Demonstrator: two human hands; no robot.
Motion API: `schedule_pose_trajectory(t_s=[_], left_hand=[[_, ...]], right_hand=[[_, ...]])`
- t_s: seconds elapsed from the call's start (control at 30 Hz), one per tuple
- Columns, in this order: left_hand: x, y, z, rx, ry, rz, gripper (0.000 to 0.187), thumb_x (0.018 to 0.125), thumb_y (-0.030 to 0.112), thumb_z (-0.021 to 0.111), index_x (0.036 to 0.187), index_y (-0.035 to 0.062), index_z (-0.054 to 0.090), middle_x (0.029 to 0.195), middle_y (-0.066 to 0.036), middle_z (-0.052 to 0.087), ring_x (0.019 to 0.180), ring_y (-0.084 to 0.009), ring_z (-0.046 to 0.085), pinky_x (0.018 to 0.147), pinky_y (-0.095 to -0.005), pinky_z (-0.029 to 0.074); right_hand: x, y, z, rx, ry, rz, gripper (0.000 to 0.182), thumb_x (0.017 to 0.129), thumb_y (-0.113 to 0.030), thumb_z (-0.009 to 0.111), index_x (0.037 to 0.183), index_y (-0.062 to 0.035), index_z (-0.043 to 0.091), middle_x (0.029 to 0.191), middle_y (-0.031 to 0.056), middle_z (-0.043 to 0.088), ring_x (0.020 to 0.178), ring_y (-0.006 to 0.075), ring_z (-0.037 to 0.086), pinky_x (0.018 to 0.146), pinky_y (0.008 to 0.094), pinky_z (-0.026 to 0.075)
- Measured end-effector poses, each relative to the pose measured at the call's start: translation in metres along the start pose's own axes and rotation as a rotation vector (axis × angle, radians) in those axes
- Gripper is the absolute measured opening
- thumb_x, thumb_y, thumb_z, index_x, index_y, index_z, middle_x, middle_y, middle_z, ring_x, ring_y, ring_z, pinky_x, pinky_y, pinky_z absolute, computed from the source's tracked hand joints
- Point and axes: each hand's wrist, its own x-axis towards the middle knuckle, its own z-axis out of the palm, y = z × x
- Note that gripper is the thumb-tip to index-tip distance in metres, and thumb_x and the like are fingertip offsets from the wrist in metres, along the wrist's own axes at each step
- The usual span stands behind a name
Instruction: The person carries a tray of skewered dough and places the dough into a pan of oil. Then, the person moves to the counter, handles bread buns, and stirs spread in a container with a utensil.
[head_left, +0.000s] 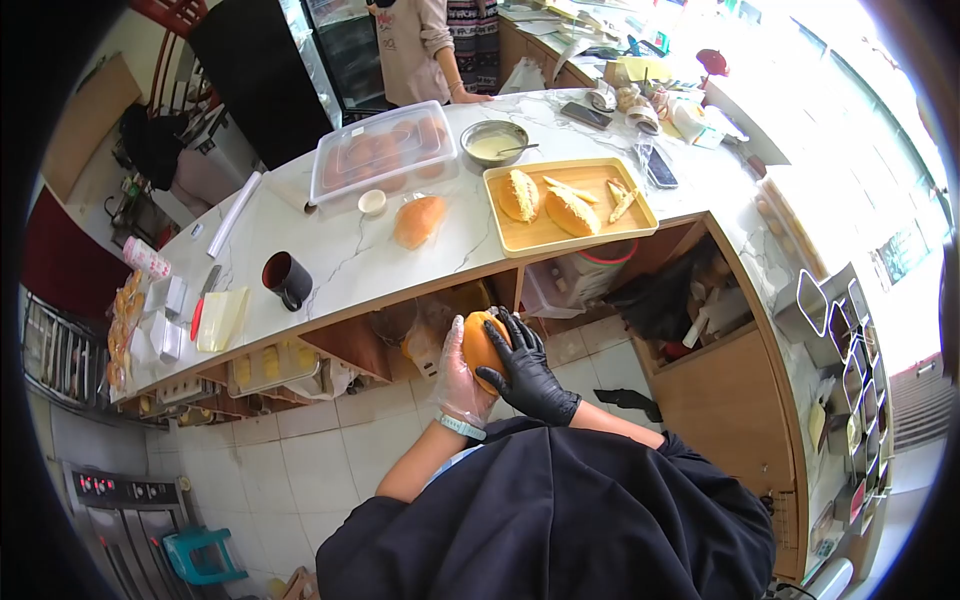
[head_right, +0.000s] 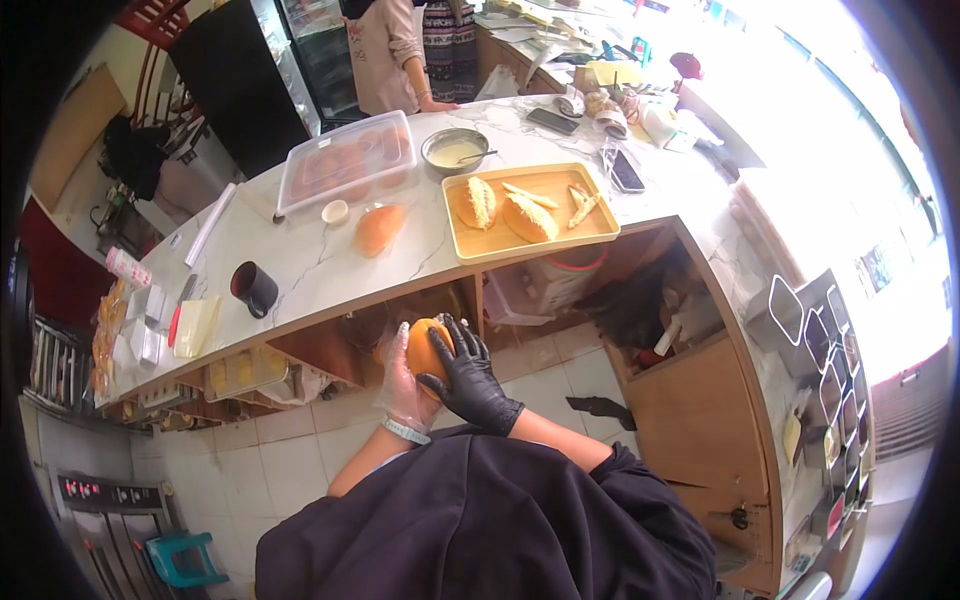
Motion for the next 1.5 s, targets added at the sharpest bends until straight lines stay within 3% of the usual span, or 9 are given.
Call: schedule_pose_trajectory(t_s=[0.07, 0.67, 0.9, 1.23, 1.5], left_hand=[[0.001, -0.004, 0.006, 0.035, 0.008, -0.021, 0.04, 0.088, 0.039, 0.044, 0.11, 0.0051, 0.049, 0.107, -0.01, 0.055, 0.098, -0.0225, 0.054, 0.088, -0.037, 0.043], [-0.005, 0.003, 0.01, 0.036, -0.058, -0.03, 0.042, 0.089, 0.039, 0.04, 0.111, 0.004, 0.048, 0.109, -0.012, 0.055, 0.101, -0.0245, 0.053, 0.091, -0.0378, 0.04], [-0.006, 0.007, -0.009, 0.069, 0.037, -0.054, 0.042, 0.088, 0.04, 0.042, 0.111, 0.0049, 0.048, 0.109, -0.011, 0.055, 0.1, -0.0242, 0.053, 0.09, -0.0387, 0.042], [-0.019, 0.026, -0.014, 0.07, 0.055, 0.081, 0.044, 0.088, 0.04, 0.042, 0.112, 0.004, 0.048, 0.11, -0.01, 0.054, 0.101, -0.0237, 0.053, 0.09, -0.0378, 0.041], [-0.033, 0.041, -0.036, -0.06, 0.013, 0.149, 0.053, 0.087, 0.045, 0.04, 0.116, 0.0008, 0.043, 0.118, -0.018, 0.048, 0.108, -0.0288, 0.047, 0.095, -0.04, 0.037]], right_hand=[[-0.002, 0.004, -0.001, -0.007, 0.016, 0.021, 0.066, 0.08, -0.04, 0.054, 0.131, -0.0043, 0.03, 0.136, 0.0233, 0.02, 0.125, 0.0398, 0.02, 0.102, 0.0456, 0.016], [0.004, 0.004, 0.003, 0.049, 0.021, -0.012, 0.062, 0.081, -0.039, 0.053, 0.128, -0.0036, 0.034, 0.135, 0.0221, 0.025, 0.124, 0.0388, 0.023, 0.102, 0.0454, 0.018], [0.001, 0.001, 0.014, 0.069, -0.013, -0.002, 0.066, 0.081, -0.043, 0.052, 0.129, -0.0036, 0.032, 0.134, 0.0227, 0.025, 0.126, 0.0385, 0.022, 0.104, 0.0452, 0.015], [0.007, -0.015, 0.023, 0.084, -0.086, -0.052, 0.065, 0.081, -0.04, 0.052, 0.131, -0.0061, 0.03, 0.138, 0.0193, 0.02, 0.126, 0.04, 0.019, 0.103, 0.0456, 0.017], [0.009, -0.03, 0.038, 0.106, -0.163, -0.185, 0.063, 0.081, -0.043, 0.051, 0.131, -0.0088, 0.033, 0.139, 0.0195, 0.016, 0.126, 0.0402, 0.019, 0.101, 0.0475, 0.018]])
